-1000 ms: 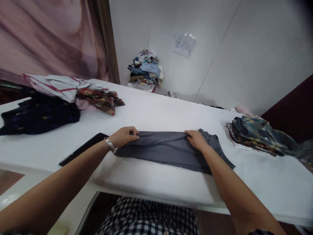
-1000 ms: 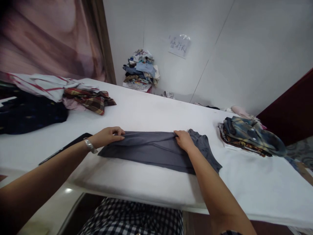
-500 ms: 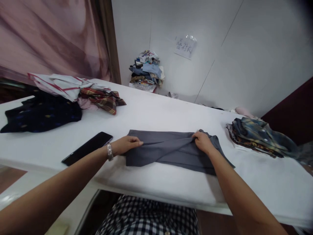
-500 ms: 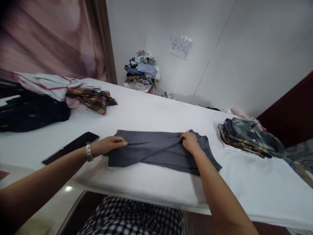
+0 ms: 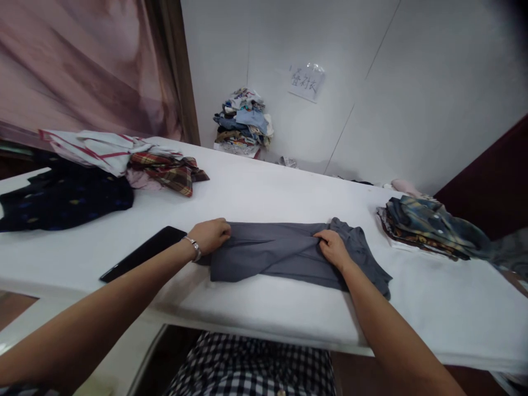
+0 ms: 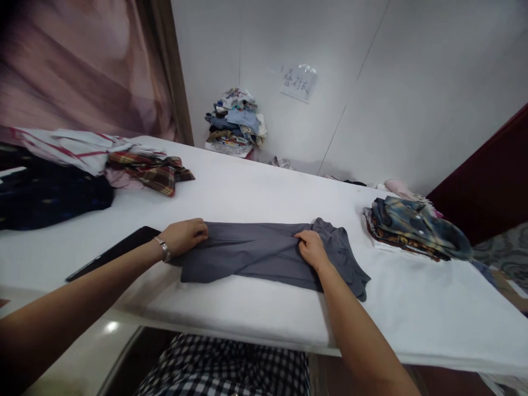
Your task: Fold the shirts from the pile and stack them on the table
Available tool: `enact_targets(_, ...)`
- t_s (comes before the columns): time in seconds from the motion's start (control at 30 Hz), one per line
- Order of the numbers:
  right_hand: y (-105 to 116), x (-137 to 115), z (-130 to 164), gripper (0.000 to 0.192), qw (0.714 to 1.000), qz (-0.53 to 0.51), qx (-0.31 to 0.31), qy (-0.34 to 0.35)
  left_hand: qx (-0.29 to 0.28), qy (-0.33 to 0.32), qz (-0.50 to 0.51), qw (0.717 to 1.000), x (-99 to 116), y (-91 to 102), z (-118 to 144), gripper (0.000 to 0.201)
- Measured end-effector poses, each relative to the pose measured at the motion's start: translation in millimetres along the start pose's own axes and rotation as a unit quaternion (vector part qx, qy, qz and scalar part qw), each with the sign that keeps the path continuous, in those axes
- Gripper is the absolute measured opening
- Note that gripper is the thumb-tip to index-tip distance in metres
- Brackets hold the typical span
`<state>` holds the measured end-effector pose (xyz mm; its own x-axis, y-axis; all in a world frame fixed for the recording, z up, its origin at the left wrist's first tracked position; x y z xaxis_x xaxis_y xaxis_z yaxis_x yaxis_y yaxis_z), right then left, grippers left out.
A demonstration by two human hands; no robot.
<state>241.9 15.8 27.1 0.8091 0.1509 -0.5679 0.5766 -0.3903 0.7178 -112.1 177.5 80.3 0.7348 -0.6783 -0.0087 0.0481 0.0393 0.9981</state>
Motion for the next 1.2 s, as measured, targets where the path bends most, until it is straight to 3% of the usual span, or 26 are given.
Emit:
enact_targets(0.13,0,1,2,0.036,1.000,-0.005,0.015,0.010,0.091,0.041,-0.056,0.993,-6,19.1,-13,0.032)
enact_targets(0.2,0,1,3,0.035,1.000,-0.011,0.022,0.013,0.107,0.024,-0.069,0.992,-7,18.6,-18,0.032)
enact_targets(0.33,1,-3,5,0.036,0.999,-0.007,0.031,0.016,0.040,-0.070,-0.013,0.997,-2,1.6,-16,0.022)
enact_targets(0.4,3,-6,5,0.037,1.000,0.002,0.024,0.018,0.021,-0.053,0.013,0.998,-4,-2.2,-13,0.032)
enact_targets(0.47,5,-11,4,0.038,1.000,0.004,0.018,0.016,0.029,0.006,0.014,0.999,-9,-0.1,-12,0.044)
enact_targets(0.57,9,-17,1,0.035,1.000,-0.013,0.008,-0.010,0.052,0.061,0.002,0.997,-17,6.1,-20,0.042)
enact_targets(0.8,17,-24,-18,0.028,0.996,-0.001,-0.027,-0.085,-0.047,0.024,-0.048,0.997,-12,5.2,-50,0.028)
enact_targets(0.93,17,-36,-30,0.027,0.993,-0.046,-0.086,-0.060,-0.024,0.026,-0.063,0.997,-14,15.1,-62,0.024)
enact_targets(1.2,17,-33,-24,0.033,0.991,-0.045,-0.104,-0.075,0.010,0.047,-0.073,0.996,-19,8.4,-66,0.029)
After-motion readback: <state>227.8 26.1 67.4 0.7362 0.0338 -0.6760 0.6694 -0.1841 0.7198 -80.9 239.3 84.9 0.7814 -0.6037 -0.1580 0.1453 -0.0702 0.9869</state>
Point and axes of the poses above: each hand's wrist, its own z-axis away from the middle knuckle, its own y-axis out of the back of the hand, x = y × z, the point moved 3 cm from there along -z, towards the middle knuckle, and after that the axes turned 13 degrees about -z, right-handed, at the moved point
